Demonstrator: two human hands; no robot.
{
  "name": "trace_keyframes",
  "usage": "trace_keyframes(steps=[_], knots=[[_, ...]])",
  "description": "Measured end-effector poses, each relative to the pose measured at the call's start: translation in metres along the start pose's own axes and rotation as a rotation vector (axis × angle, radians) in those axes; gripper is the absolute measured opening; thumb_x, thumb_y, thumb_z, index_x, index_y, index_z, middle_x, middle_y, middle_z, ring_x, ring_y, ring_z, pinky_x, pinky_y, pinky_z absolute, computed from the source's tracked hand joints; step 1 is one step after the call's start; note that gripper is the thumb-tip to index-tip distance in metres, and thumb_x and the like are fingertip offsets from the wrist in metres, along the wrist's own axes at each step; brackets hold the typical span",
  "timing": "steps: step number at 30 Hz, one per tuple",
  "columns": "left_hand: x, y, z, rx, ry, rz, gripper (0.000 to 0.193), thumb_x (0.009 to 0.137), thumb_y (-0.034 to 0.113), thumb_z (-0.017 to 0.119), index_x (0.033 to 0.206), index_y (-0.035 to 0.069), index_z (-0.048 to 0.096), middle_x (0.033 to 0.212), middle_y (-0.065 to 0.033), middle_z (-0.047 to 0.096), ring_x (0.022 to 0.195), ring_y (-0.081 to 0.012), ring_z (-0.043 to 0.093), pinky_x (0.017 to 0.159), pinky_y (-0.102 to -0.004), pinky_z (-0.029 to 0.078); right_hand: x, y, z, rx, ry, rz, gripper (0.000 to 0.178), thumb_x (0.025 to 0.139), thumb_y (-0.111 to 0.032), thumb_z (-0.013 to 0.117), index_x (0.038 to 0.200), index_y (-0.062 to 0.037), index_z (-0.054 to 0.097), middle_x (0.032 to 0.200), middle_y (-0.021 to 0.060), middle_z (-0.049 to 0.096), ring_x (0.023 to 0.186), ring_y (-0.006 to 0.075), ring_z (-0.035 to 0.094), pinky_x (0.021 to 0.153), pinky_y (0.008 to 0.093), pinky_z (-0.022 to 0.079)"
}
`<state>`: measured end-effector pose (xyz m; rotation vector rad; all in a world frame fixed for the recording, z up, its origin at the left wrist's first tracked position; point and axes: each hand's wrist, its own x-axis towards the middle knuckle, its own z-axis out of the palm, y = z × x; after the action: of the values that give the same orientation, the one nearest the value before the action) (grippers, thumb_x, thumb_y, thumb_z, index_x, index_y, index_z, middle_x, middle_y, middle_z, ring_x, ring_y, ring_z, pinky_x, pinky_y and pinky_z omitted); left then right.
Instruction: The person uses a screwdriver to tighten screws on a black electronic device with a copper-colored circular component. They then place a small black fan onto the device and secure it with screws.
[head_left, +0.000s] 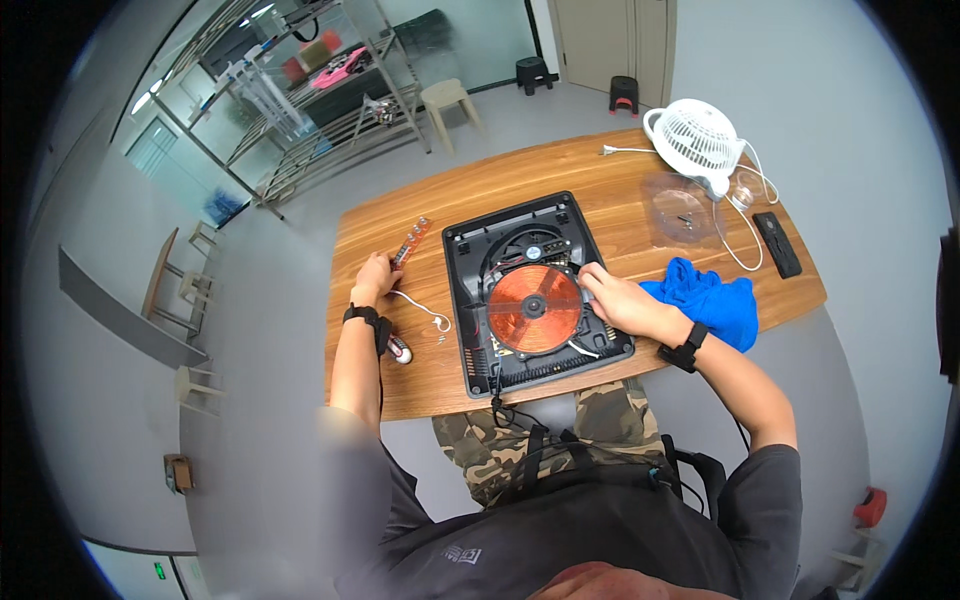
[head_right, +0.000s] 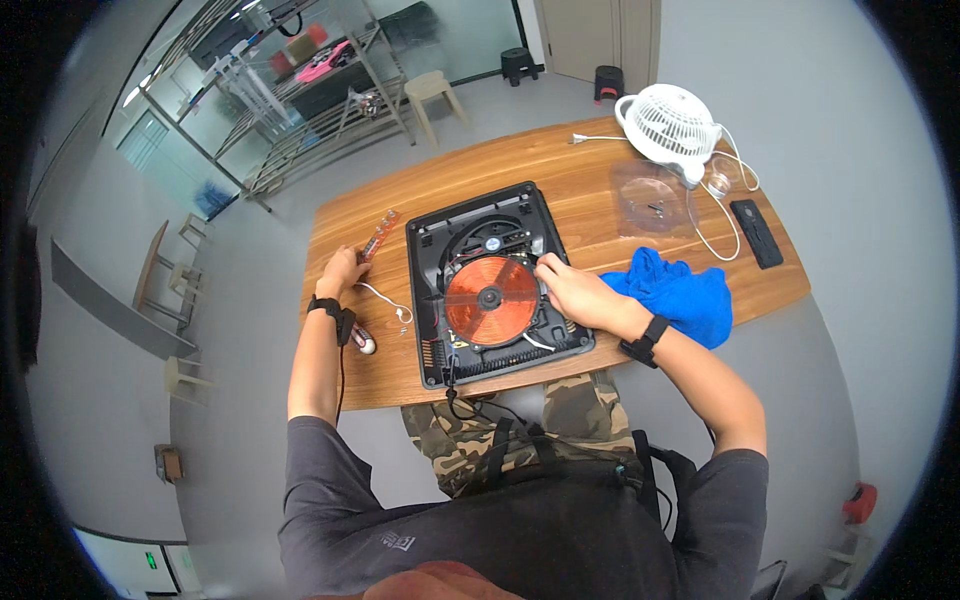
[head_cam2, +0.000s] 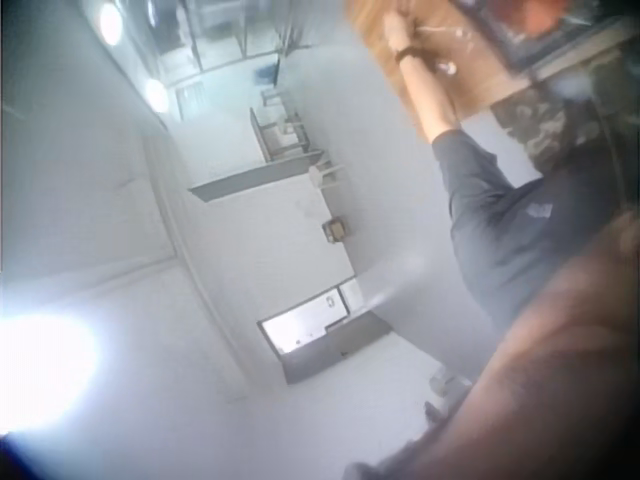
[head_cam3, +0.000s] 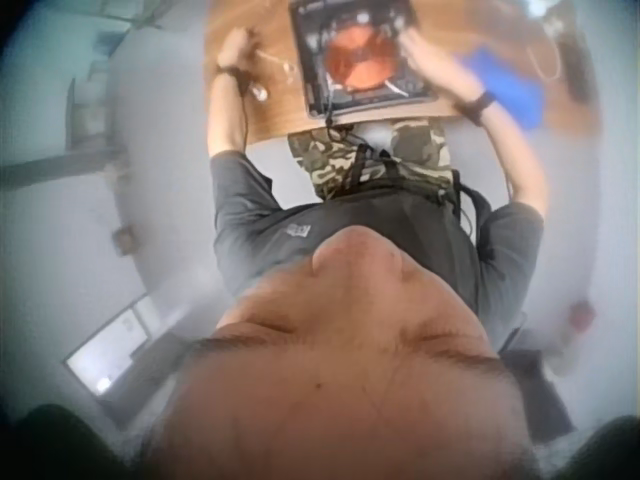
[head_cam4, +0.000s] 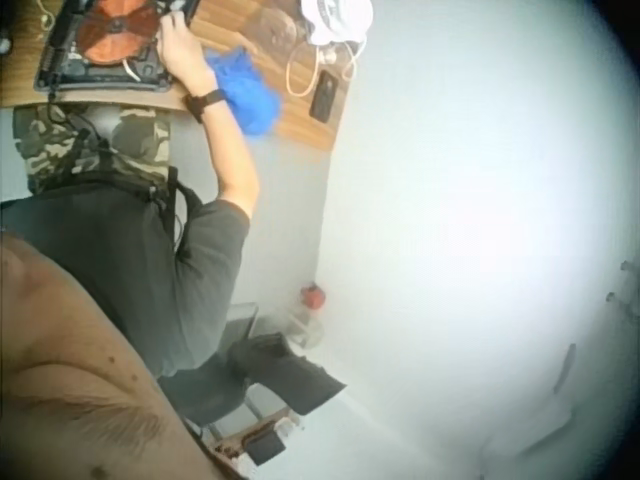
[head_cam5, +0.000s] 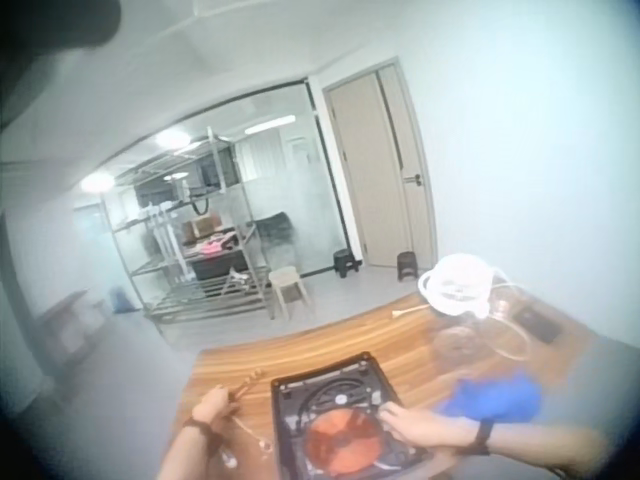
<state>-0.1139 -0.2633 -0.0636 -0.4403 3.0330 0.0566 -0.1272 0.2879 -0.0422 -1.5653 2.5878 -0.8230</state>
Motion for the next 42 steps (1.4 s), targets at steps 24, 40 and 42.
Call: trace_keyframes(steps=[24, 40, 42], knots=[[-0.027, 0.167, -0.101, -0.180, 0.144, 0.691, 0.034, 0.075, 0.015, 0.078, 0.104, 0.000, 0.072, 0.101, -0.0179, 0.074, 0.096, -0.0355, 0.072, 0.086, -0.0436, 0.059, -0.002, 0.002, 0.004, 0.009, 0.000, 0.064, 0.035, 0.091, -0.003, 0.063, 0.124, -0.0014, 0.049, 0.126, 0.0167, 0.049, 0.102, 0.0434, 0.062, 0.081, 0.0500, 0.056], [0.019, 0.209, -0.067, -0.050, 0.046, 0.633, 0.036, 0.072, 0.018, 0.085, 0.105, 0.006, 0.075, 0.105, -0.0166, 0.074, 0.103, -0.0362, 0.070, 0.088, -0.0443, 0.058, 0.068, 0.027, -0.085, -0.086, -0.054, 0.092, 0.024, 0.094, -0.015, 0.066, 0.115, -0.0049, 0.061, 0.119, 0.0148, 0.058, 0.107, 0.0392, 0.064, 0.090, 0.0478, 0.055], [0.021, 0.210, -0.066, -0.075, 0.043, 0.636, 0.034, 0.073, 0.016, 0.082, 0.105, 0.006, 0.075, 0.104, -0.0150, 0.073, 0.101, -0.0353, 0.069, 0.088, -0.0435, 0.057, 0.090, 0.044, -0.087, -0.108, -0.039, 0.134, 0.024, 0.093, -0.015, 0.067, 0.114, -0.0047, 0.062, 0.117, 0.0153, 0.059, 0.107, 0.0391, 0.064, 0.090, 0.0474, 0.054]])
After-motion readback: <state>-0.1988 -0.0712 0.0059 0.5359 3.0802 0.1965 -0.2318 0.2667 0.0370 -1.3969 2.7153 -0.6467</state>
